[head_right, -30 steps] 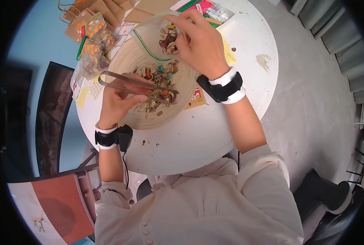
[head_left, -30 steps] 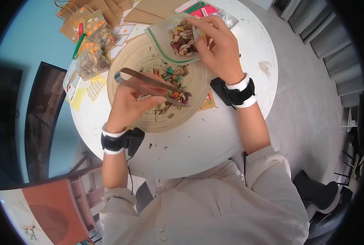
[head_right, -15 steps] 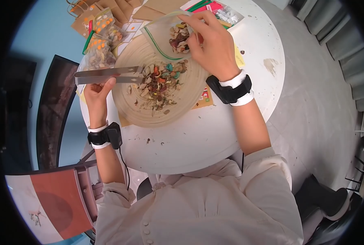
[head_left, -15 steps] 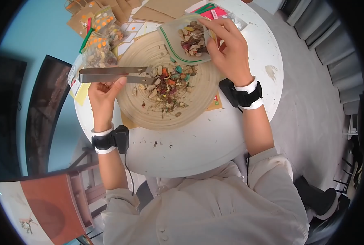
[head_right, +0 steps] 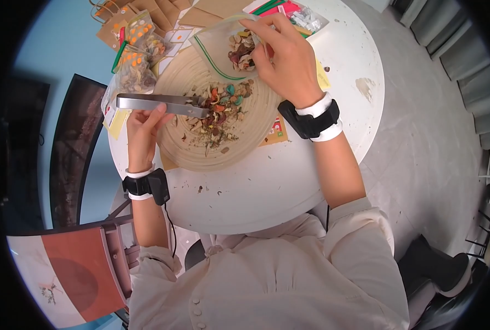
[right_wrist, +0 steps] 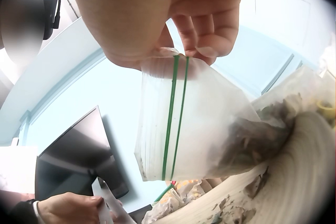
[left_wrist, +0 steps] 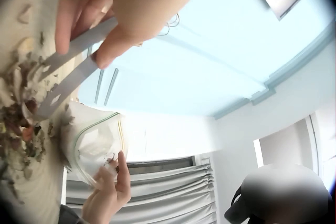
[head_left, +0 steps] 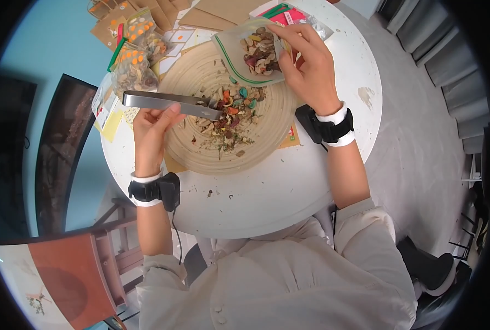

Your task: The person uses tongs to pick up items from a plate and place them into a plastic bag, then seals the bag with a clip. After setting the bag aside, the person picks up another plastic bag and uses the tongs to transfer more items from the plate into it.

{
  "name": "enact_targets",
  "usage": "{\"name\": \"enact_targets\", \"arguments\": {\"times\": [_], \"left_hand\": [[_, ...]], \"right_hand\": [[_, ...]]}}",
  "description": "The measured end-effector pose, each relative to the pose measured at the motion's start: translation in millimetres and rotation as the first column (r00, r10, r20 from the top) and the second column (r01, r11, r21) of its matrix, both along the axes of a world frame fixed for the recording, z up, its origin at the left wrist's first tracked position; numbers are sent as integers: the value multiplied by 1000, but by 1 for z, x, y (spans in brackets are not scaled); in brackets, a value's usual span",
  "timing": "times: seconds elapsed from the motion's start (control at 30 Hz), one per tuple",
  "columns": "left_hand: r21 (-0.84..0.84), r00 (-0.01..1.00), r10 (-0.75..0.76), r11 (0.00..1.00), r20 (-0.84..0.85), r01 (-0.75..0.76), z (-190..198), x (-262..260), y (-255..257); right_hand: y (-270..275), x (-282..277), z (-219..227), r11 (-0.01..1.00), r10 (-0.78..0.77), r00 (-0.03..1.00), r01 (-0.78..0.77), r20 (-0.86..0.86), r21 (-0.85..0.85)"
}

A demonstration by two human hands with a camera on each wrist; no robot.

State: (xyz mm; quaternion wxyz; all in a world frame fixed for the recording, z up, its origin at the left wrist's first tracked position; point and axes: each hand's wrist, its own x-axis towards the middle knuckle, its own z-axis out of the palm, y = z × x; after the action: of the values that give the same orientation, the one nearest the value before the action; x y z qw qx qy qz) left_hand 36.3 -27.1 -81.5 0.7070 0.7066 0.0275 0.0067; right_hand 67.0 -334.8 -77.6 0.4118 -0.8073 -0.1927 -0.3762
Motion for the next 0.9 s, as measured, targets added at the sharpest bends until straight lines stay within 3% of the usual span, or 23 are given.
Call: {"name": "enact_targets", "arguments": {"times": [0.13, 0.23, 0.33, 0.63, 0.73, 0.9], "left_hand": [[157, 984, -136, 981, 115, 117, 13, -14, -11], [183, 983, -154, 974, 100, 134, 12, -14, -8], [357, 957, -205, 926, 204, 123, 7, -13, -7], [526, 918, -180, 849, 353, -36, 8, -18, -25], [464, 928, -131, 884, 349, -49, 19, -20, -27], [465, 872, -84, 868, 483, -174, 49, -15, -31]], "right_hand": [[0, 1, 0, 1000, -3, 1000, 3, 5, -10], [0, 1, -1, 1000, 4, 1000, -4, 10, 3], [1, 2, -3, 1000, 8, 1000, -8, 15, 14], [0, 2, -3, 1000, 9, 1000, -9, 6, 25], [-1, 3, -4, 1000, 0, 1000, 0, -2, 29], [0, 4, -8, 999, -13, 1000, 13, 15, 51]]}}
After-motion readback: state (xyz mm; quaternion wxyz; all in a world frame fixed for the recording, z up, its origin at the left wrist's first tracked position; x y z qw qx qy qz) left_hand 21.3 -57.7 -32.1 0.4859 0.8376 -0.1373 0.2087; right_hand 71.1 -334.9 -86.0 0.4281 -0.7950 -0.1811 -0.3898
